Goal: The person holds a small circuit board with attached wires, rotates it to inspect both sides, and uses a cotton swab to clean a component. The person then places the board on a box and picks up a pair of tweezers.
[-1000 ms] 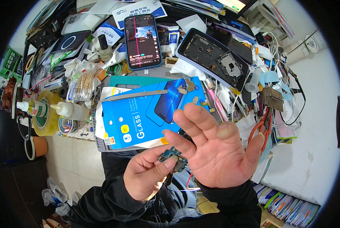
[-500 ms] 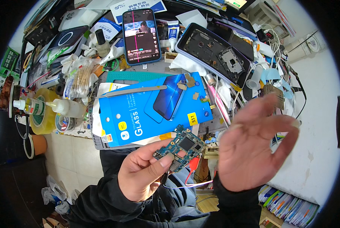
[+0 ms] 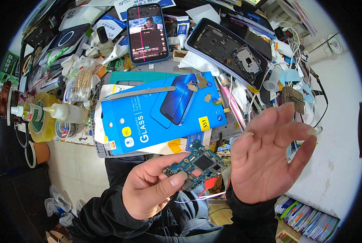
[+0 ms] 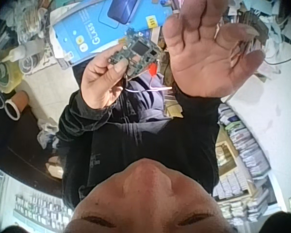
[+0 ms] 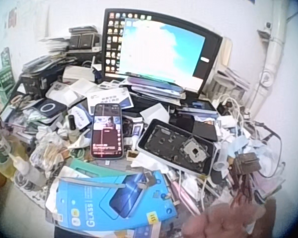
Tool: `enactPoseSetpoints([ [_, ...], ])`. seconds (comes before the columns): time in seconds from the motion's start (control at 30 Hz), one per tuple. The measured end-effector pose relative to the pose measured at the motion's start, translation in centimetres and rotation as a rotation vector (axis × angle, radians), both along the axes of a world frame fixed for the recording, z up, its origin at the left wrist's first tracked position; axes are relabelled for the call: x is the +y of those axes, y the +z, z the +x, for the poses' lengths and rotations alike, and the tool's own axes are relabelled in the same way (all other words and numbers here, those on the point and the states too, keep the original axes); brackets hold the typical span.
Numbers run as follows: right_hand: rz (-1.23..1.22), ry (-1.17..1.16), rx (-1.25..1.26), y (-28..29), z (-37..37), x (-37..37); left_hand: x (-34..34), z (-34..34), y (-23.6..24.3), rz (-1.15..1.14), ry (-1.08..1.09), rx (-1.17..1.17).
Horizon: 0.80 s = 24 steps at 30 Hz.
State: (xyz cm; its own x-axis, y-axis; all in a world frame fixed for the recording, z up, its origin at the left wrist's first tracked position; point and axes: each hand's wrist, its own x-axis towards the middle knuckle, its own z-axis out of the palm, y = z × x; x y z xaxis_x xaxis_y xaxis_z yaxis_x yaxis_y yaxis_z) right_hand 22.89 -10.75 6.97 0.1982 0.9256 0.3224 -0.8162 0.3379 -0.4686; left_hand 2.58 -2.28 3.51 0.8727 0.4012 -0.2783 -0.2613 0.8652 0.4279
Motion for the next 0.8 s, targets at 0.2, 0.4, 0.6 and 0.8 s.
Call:
enactPoseSetpoints([
  [0.2,-0.007,-0.011,0.008,0.2,-0.1,-0.3,-0.3,0.3,-0.2,0.014,0.002,-0.055],
  [0.4,0.032,0.126,0.075,1.2,-1.2,-0.3,-0.4,0.5,0.0,0.075,0.026,0.002],
  [0.6,0.027,0.126,-0.142,-0.6,-1.8,1.4,-1.0,0.9,0.3,0.211,-0.011,0.129],
  [0.8,0.113,0.136,-0.175,-1.4,-1.4,1.6,-0.6,0.3,0.3,0.142,-0.070,0.057],
])
